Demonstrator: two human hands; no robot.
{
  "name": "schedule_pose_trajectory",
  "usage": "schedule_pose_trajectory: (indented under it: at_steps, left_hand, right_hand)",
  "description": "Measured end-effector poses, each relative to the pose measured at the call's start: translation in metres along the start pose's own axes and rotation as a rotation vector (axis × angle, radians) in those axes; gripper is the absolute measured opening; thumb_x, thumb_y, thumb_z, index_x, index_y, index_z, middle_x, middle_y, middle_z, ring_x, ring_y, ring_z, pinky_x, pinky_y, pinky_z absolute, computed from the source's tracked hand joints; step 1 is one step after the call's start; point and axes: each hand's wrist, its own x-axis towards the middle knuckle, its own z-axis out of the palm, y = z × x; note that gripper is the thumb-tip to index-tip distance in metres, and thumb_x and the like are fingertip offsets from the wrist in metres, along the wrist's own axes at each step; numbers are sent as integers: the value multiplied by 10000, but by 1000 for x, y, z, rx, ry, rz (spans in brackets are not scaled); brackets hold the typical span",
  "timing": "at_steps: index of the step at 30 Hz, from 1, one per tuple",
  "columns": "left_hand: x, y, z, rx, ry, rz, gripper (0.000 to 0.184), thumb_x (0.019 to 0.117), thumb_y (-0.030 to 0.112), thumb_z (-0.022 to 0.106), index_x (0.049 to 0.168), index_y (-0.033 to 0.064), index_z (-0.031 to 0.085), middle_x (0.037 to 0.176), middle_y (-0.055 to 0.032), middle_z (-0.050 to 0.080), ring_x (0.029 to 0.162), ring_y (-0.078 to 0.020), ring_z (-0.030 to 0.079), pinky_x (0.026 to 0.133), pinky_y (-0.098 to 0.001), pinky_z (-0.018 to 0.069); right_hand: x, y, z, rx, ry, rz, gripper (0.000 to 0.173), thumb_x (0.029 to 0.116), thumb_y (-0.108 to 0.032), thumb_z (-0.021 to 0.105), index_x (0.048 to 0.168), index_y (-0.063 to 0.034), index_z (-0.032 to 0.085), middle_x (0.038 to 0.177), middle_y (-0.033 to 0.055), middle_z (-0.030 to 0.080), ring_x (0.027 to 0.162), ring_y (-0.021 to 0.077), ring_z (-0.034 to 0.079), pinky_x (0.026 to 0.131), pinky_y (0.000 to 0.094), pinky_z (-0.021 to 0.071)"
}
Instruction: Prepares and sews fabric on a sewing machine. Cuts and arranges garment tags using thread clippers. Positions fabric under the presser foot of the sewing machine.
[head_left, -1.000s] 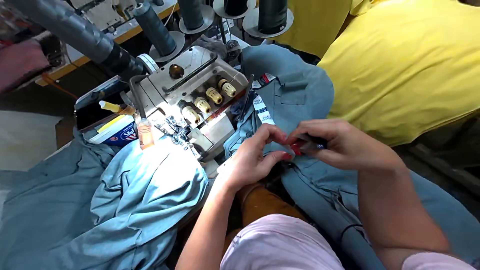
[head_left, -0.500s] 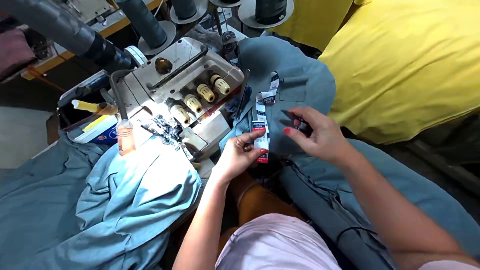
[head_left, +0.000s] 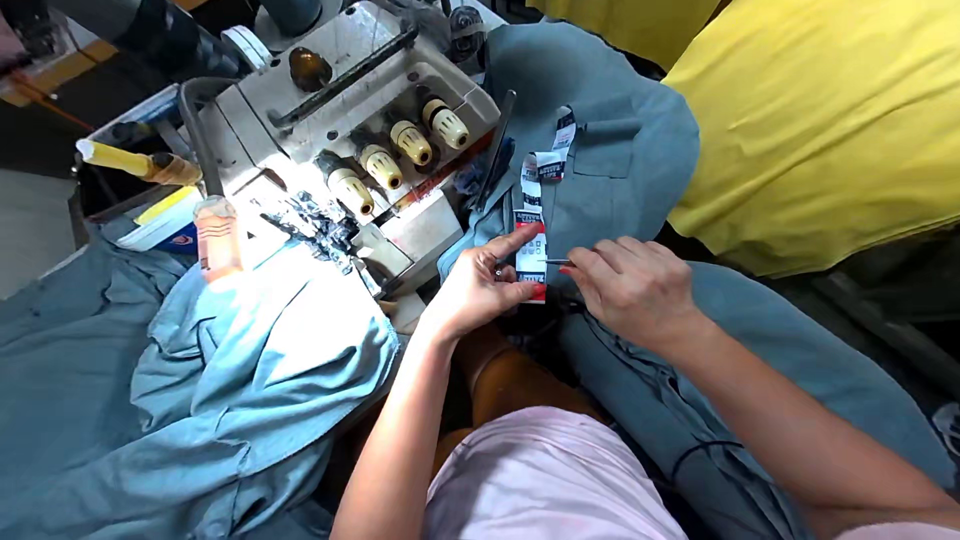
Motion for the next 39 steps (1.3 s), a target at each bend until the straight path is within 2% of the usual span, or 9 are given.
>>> schedule_pose_trajectory:
  at_steps: [8,12,20,22,24,25,31,35,39]
  left_hand:
    - [0,1,-1,6,-40,48,727,790,-132,749,1467,32,539,1352,-61,647,596,25,544,564,-141,495]
    - [4,-3,-3,-43,-74,91,710,816,-107,754,1471,-40,490,1431,-104,597,704,58,608,645,-123,520]
    - [-1,-8,-7,-77,-69,132,747,810,-105,754,1491,-57,449,1425,-102,597,653,66,566,603,-114,496]
    - [-5,-8,-10,-63,-64,132,761,816,-110,740,1507,-50,428,1448,-101,578,686,55,593,637,-123,519]
    - [-9,-6,-11,-36,-45,112,791,801,-129,734,1524,-6,437,1416,-79,605,649,36,580,604,-136,519]
    - [-11,-4,-10,-12,-44,105,807,793,-135,731,1531,18,443,1393,-71,620,632,25,577,588,-142,522]
    - [-23,-6,-7,70,-29,136,886,843,-55,728,1597,28,270,1380,-91,607,794,8,649,706,-159,564]
    - [-51,-16,-12,-43,140,108,973,842,-39,728,1610,27,134,1146,-41,699,786,-42,699,731,-203,602]
    - [-64,-25,-12,-90,201,91,1023,842,-57,723,1615,30,58,1062,-27,697,747,-34,681,720,-195,596]
  right_hand:
    - [5,-2,-1,-17,-11,-28,206,1023,-125,548,971,6,698,757,168,643,664,348,630,528,426,434]
    - [5,0,-3,-37,1,-18,218,1034,-139,545,979,8,696,760,180,642,673,360,634,528,438,433]
    - [3,0,-7,69,-130,125,279,1029,-184,541,1024,57,680,811,230,669,706,412,675,541,505,490]
    - [3,2,-10,307,-143,302,318,995,-236,614,1083,65,666,818,183,669,668,288,645,554,427,500]
    - [7,2,-11,682,-130,493,307,939,-258,703,1086,-6,608,817,-12,573,654,-12,511,589,132,445]
    - [10,-2,-9,874,-106,561,296,904,-210,743,1075,-29,583,827,-61,576,642,-68,500,580,83,437]
    - [33,-31,9,1333,-26,694,332,812,64,737,1013,-135,563,829,-96,656,673,-32,621,618,139,552]
    - [39,-45,18,1431,-64,760,294,838,88,702,983,-130,570,756,-89,635,554,-34,542,515,120,476]
    - [40,-54,26,1434,-84,783,293,838,93,689,970,-140,570,749,-93,611,539,-31,528,503,123,480]
